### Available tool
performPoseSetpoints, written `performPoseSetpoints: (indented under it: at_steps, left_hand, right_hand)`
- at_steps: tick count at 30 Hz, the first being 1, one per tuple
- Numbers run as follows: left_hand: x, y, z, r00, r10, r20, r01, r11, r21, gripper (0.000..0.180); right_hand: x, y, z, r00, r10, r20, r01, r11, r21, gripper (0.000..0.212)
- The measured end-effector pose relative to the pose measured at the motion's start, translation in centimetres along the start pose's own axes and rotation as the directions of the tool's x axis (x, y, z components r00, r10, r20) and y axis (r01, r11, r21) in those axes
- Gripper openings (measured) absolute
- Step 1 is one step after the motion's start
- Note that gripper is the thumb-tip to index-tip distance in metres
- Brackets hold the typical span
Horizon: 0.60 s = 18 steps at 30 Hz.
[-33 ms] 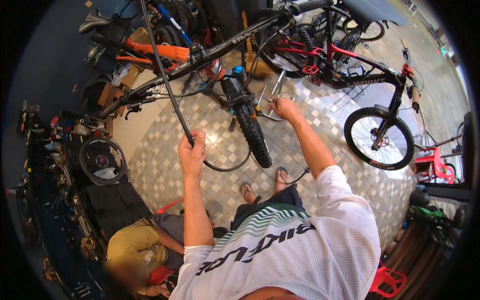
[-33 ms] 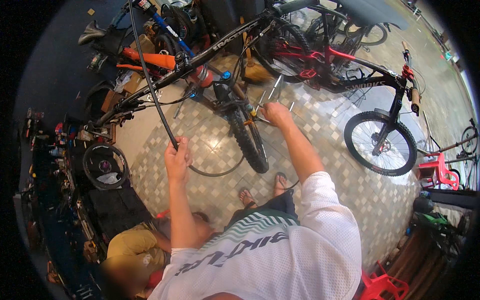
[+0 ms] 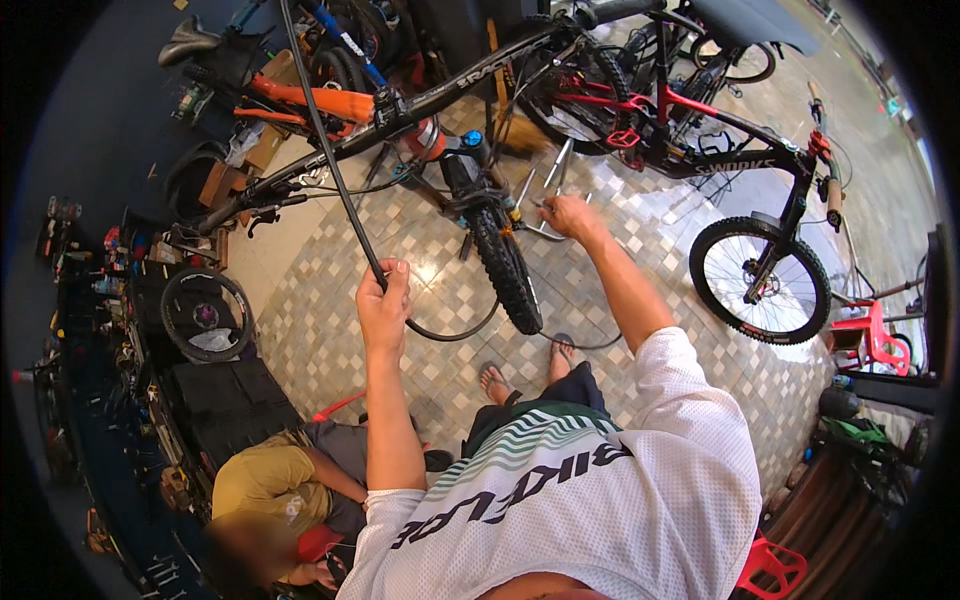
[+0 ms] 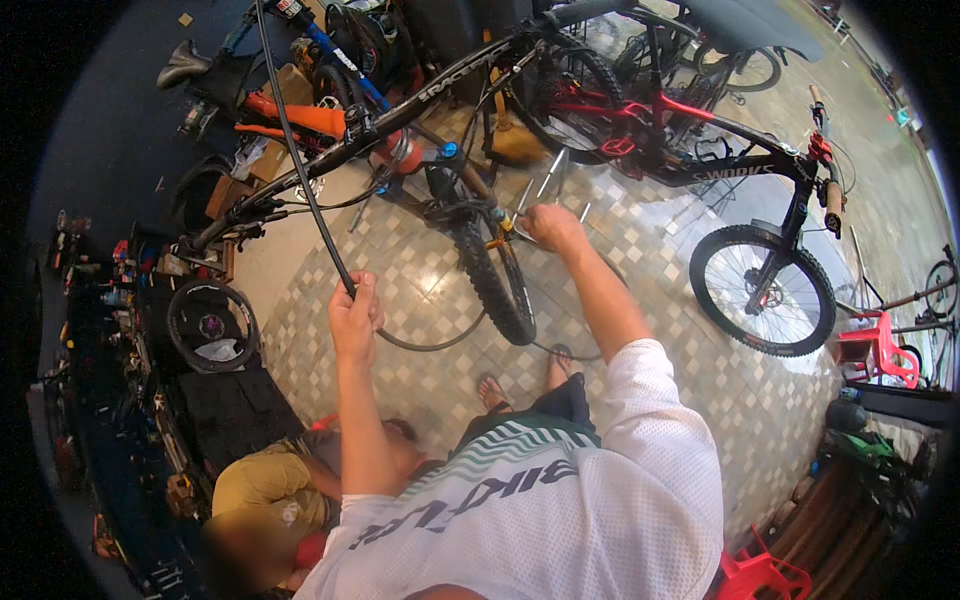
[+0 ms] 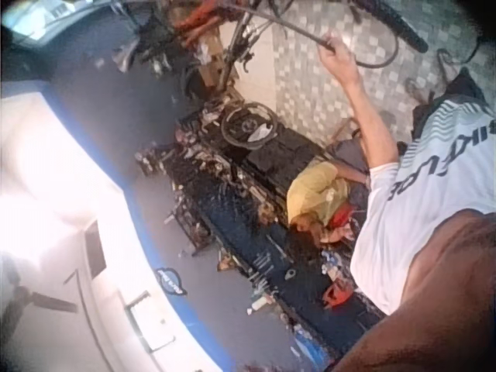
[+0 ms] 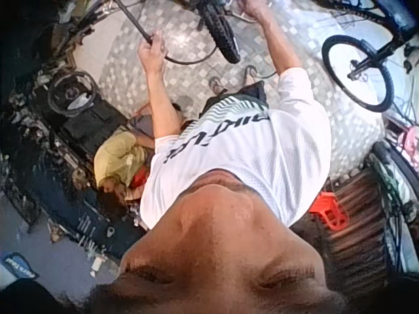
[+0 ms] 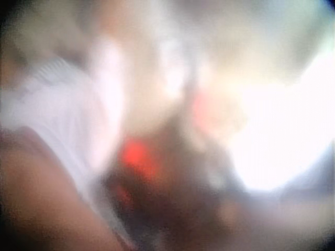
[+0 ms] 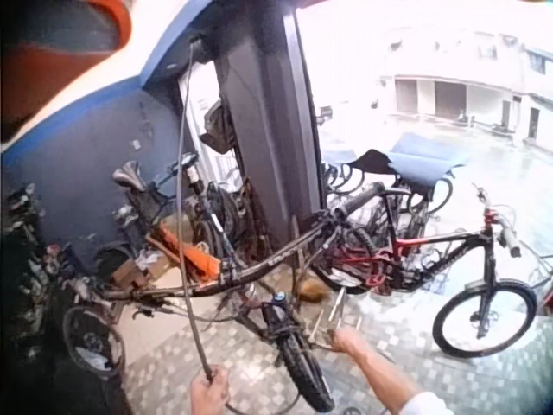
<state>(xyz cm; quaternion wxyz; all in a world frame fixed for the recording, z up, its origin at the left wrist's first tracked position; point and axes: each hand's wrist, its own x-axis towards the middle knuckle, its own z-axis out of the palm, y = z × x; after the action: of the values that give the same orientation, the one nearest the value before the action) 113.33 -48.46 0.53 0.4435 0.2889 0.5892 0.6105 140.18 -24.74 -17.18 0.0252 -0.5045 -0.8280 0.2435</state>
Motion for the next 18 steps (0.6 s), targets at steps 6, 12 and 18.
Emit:
performPoseSetpoints:
  at_steps: [6,12,18]
  left_hand:
    - [0.5,-0.7,4.1,0.999,0.024,-0.039,-0.022,0.999,0.041,0.018]
    - [0.8,-0.9,6.8,0.997,0.018,-0.074,-0.012,0.997,0.078,0.018]
    - [1.0,-1.0,8.4,0.998,0.009,-0.069,-0.003,0.996,0.086,0.018]
  right_hand:
    - [1.5,2.9,-1.2,0.999,-0.036,0.037,0.036,0.999,0.01,0.034]
    - [2.5,4.2,-1.8,0.994,-0.049,0.093,0.047,0.999,0.023,0.034]
    - [3.2,5.0,-1.9,0.994,-0.058,0.092,0.055,0.998,0.037,0.036]
